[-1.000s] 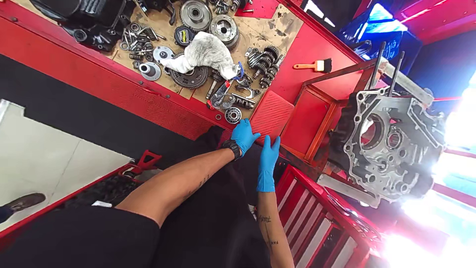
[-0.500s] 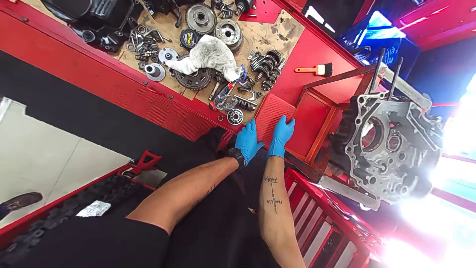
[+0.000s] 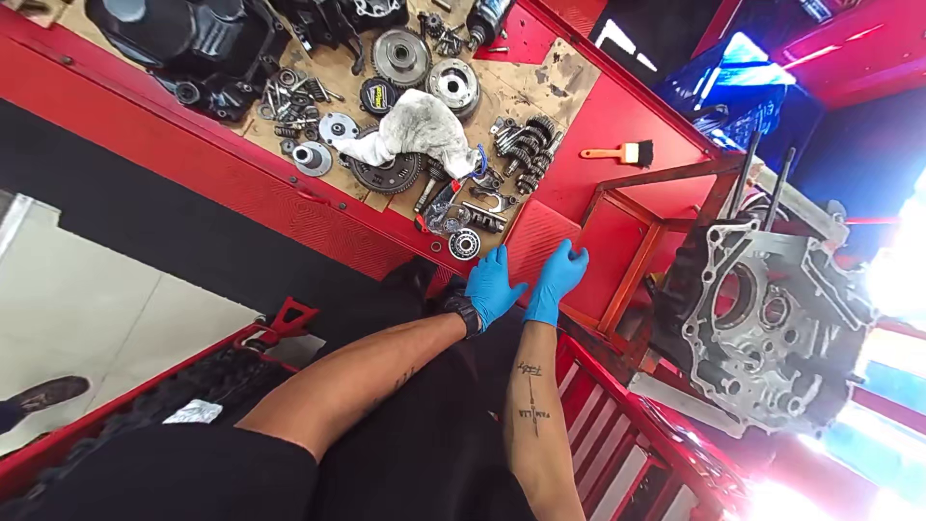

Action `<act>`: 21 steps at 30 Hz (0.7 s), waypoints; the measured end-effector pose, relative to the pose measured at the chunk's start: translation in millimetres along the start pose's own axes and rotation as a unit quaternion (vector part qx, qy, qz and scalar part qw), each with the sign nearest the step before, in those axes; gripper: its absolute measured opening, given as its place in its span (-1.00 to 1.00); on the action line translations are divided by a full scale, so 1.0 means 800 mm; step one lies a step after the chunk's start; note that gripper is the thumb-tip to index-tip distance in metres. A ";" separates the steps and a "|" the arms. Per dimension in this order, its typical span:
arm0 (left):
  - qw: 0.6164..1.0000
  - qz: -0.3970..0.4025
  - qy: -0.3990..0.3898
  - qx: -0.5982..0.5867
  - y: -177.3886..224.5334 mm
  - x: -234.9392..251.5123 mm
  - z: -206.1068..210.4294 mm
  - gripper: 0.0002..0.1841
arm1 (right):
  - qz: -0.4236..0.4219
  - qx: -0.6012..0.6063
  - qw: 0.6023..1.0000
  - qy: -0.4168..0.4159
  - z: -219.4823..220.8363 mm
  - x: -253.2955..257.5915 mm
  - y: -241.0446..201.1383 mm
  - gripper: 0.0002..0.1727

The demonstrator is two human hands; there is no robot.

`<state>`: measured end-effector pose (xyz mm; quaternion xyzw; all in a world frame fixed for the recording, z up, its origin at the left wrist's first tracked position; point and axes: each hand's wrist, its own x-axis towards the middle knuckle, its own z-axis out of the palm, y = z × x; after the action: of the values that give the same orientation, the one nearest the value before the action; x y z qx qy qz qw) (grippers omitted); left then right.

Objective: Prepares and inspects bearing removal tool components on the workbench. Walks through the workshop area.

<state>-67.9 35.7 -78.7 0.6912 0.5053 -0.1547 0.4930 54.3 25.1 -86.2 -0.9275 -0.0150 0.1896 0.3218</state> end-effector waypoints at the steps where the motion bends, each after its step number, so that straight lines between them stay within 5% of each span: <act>1: 1.000 0.001 -0.005 -0.006 0.003 0.000 -0.003 0.05 | 0.005 -0.016 1.000 0.005 -0.004 0.007 0.003 -0.35; 10: 0.997 -0.012 -0.075 -0.033 0.013 0.007 -0.021 -0.07 | 0.069 -0.095 0.993 0.000 -0.017 0.021 0.009 -0.39; 16: 0.995 -0.010 -0.092 -0.042 0.011 0.009 -0.029 -0.03 | 0.081 0.053 0.995 -0.029 0.005 0.011 -0.002 -0.44; 21: 0.994 0.110 -0.018 0.017 0.039 0.030 -0.067 -0.17 | -0.013 0.036 0.999 -0.028 -0.026 -0.037 0.002 -0.55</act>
<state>-45.9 93.4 -54.4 0.7480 0.4144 -0.1199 0.5044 34.6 7.0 -62.1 -0.9094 -0.0291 0.2118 0.3567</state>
